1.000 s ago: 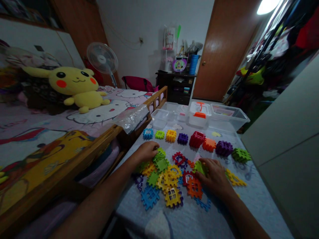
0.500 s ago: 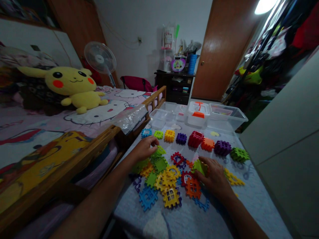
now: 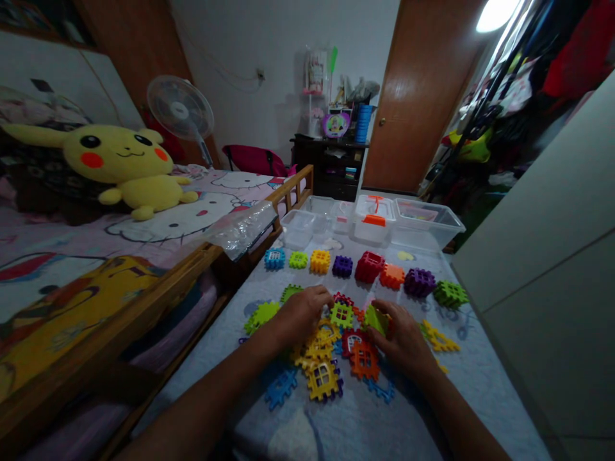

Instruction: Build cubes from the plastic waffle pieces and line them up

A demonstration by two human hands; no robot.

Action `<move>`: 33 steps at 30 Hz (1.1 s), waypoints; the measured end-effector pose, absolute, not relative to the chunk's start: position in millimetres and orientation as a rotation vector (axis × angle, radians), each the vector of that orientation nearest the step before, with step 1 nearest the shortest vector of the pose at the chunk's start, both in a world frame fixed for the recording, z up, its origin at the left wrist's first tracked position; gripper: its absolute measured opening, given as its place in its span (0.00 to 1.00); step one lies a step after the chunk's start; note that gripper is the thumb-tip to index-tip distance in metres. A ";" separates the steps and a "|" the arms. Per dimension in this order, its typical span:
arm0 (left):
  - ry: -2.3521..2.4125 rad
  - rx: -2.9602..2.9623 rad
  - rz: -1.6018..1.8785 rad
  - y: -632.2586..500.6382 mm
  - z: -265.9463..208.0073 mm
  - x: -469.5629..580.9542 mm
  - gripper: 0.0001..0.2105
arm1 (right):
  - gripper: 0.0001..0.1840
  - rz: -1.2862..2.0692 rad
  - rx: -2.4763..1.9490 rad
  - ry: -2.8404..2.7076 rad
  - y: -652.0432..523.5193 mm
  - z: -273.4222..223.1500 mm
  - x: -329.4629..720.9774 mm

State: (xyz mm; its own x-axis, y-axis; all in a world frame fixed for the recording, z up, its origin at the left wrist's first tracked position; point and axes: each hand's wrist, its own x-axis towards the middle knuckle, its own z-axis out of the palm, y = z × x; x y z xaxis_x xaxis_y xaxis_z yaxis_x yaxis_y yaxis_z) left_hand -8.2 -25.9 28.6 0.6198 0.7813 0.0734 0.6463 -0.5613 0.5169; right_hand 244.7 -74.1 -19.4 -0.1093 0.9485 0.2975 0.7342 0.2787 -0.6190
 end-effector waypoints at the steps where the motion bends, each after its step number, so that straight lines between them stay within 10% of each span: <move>1: 1.153 2.401 0.440 -24.5 29.0 -12.1 0.18 | 0.24 0.438 -1.515 -1.896 -73.5 -18.9 243.3; 13: 1.190 2.359 0.581 -25.2 25.7 -20.5 0.12 | 0.27 0.459 -1.371 -1.979 -66.7 -7.5 204.6; 22: 1.087 2.630 0.221 -22.5 31.1 14.0 0.29 | 0.16 0.354 -1.495 -1.759 -69.1 -7.7 240.6; 33: 1.159 2.778 0.004 -19.0 37.1 31.6 0.18 | 0.13 0.339 -1.504 -1.747 -68.5 -11.9 243.5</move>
State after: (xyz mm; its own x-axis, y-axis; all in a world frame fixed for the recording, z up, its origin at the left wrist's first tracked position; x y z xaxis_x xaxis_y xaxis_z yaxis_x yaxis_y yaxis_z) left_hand 31.6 -19.0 37.1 0.7048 0.7078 -0.0482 0.7074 -0.6961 0.1224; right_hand 243.5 -68.5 -11.9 0.0149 0.9228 0.3850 0.7119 0.2606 -0.6521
